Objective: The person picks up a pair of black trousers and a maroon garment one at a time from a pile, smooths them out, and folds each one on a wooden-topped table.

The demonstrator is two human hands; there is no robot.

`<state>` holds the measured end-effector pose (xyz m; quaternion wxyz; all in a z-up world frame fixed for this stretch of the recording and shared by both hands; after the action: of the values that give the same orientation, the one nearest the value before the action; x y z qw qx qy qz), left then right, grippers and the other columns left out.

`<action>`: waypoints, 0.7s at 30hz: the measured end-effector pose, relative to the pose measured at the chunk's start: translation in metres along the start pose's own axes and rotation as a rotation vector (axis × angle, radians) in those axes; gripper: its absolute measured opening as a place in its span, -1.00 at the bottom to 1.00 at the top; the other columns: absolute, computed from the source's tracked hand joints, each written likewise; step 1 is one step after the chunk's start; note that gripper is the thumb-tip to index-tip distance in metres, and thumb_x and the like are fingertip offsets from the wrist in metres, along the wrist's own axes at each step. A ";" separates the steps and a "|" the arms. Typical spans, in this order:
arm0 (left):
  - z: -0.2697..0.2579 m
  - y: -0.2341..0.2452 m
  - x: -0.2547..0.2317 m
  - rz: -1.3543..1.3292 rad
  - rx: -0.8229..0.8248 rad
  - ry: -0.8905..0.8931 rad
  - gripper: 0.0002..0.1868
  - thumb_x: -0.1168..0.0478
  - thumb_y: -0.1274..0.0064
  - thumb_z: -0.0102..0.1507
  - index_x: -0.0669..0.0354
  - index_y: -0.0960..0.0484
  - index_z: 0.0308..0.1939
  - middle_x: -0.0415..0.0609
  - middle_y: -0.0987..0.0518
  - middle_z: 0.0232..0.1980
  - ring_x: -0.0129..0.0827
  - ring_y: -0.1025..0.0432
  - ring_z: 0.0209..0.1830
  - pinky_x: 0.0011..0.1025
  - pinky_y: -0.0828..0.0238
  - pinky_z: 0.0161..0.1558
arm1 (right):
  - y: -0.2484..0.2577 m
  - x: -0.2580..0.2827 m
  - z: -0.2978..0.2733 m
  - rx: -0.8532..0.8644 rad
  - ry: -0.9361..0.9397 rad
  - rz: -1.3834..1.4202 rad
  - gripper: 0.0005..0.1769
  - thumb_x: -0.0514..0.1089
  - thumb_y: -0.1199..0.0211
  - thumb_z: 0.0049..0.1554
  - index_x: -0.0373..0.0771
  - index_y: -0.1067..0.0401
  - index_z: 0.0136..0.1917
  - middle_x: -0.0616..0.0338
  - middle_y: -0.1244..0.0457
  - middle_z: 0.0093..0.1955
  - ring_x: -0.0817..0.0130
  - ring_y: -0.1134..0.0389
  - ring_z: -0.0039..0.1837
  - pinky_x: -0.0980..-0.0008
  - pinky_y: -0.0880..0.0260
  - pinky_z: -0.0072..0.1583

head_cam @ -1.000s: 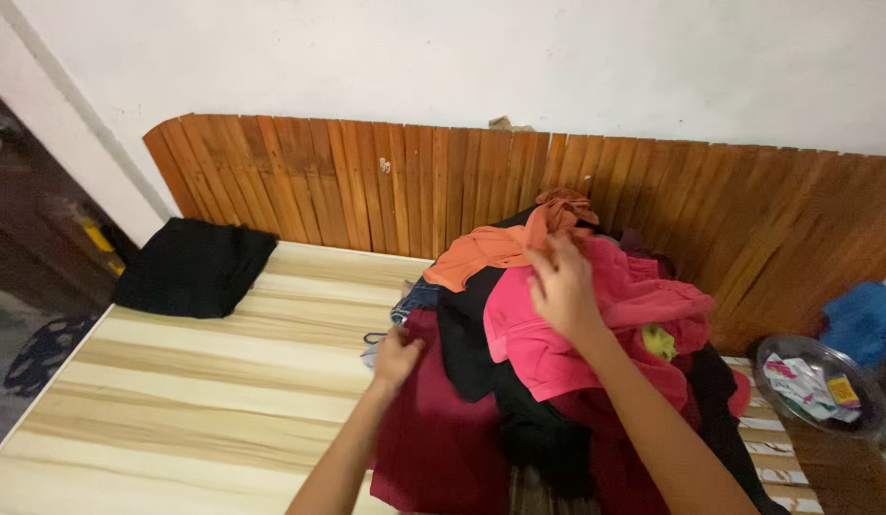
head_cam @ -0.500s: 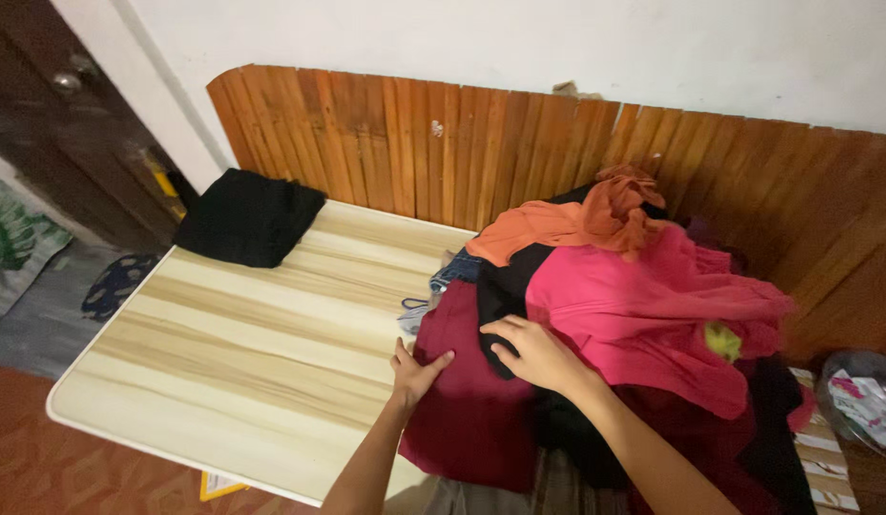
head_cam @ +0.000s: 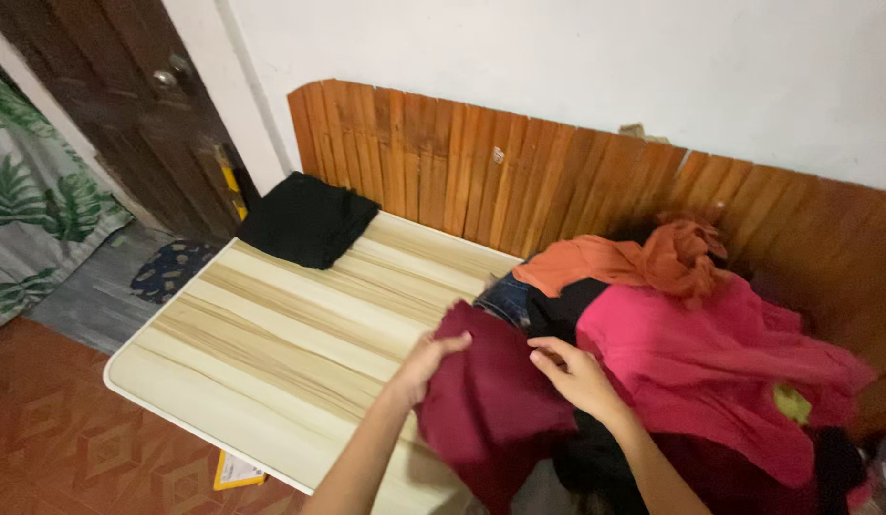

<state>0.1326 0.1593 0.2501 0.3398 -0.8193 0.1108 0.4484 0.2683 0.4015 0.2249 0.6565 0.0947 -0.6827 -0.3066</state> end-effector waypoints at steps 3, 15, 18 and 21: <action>-0.034 0.005 -0.076 -0.100 -0.244 0.004 -0.58 0.21 -0.18 0.19 -0.02 -0.40 0.09 0.04 -0.67 -0.01 -0.15 -0.59 0.00 -0.11 -0.60 0.03 | 0.000 0.013 0.009 0.020 0.028 0.198 -0.60 -0.02 -0.15 0.25 -0.21 -0.46 0.29 0.11 -0.44 0.11 0.44 -0.44 0.13 0.42 -0.39 0.19; -0.090 0.102 -0.278 0.712 -0.283 -1.084 -0.83 0.35 -0.16 0.31 0.26 -0.62 -0.02 -0.06 -0.53 -0.01 -0.23 -0.45 0.07 -0.35 -0.34 0.16 | -0.082 0.191 0.090 0.254 -0.092 0.940 -0.30 0.21 0.08 0.28 -0.26 -0.16 0.51 -0.11 -0.31 0.28 0.13 -0.39 0.23 0.11 -0.37 0.23; -0.109 0.119 -0.271 1.219 -0.248 -1.312 -0.74 0.48 -0.05 0.08 0.19 -0.60 -0.17 -0.01 -0.56 0.00 -0.10 -0.46 0.14 -0.27 -0.42 0.23 | -0.107 0.228 0.114 0.412 -0.105 1.243 -0.11 0.43 0.05 0.14 -0.12 -0.14 0.54 -0.18 -0.26 0.39 -0.06 -0.36 0.32 -0.10 -0.32 0.28; -0.108 0.134 -0.217 1.498 0.046 -1.354 -0.65 0.33 -0.19 -0.10 0.14 -0.65 -0.22 0.01 -0.57 0.09 -0.05 -0.45 0.13 -0.15 -0.35 0.12 | -0.133 0.220 0.141 0.529 -0.189 1.542 0.15 0.68 0.00 -0.03 -0.17 -0.14 0.53 -0.20 -0.20 0.49 -0.19 -0.30 0.42 -0.33 -0.24 0.33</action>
<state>0.0138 -0.0385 0.4045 -0.0220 -0.1053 0.3892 0.9149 0.0711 0.2206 0.3441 0.5784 -0.2755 -0.6582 0.3952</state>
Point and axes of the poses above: each hand's wrist, its own z-axis towards the middle knuckle, its own y-axis out of the back of the hand, x = y × z, the point moved 1 cm from there along z, towards the middle knuckle
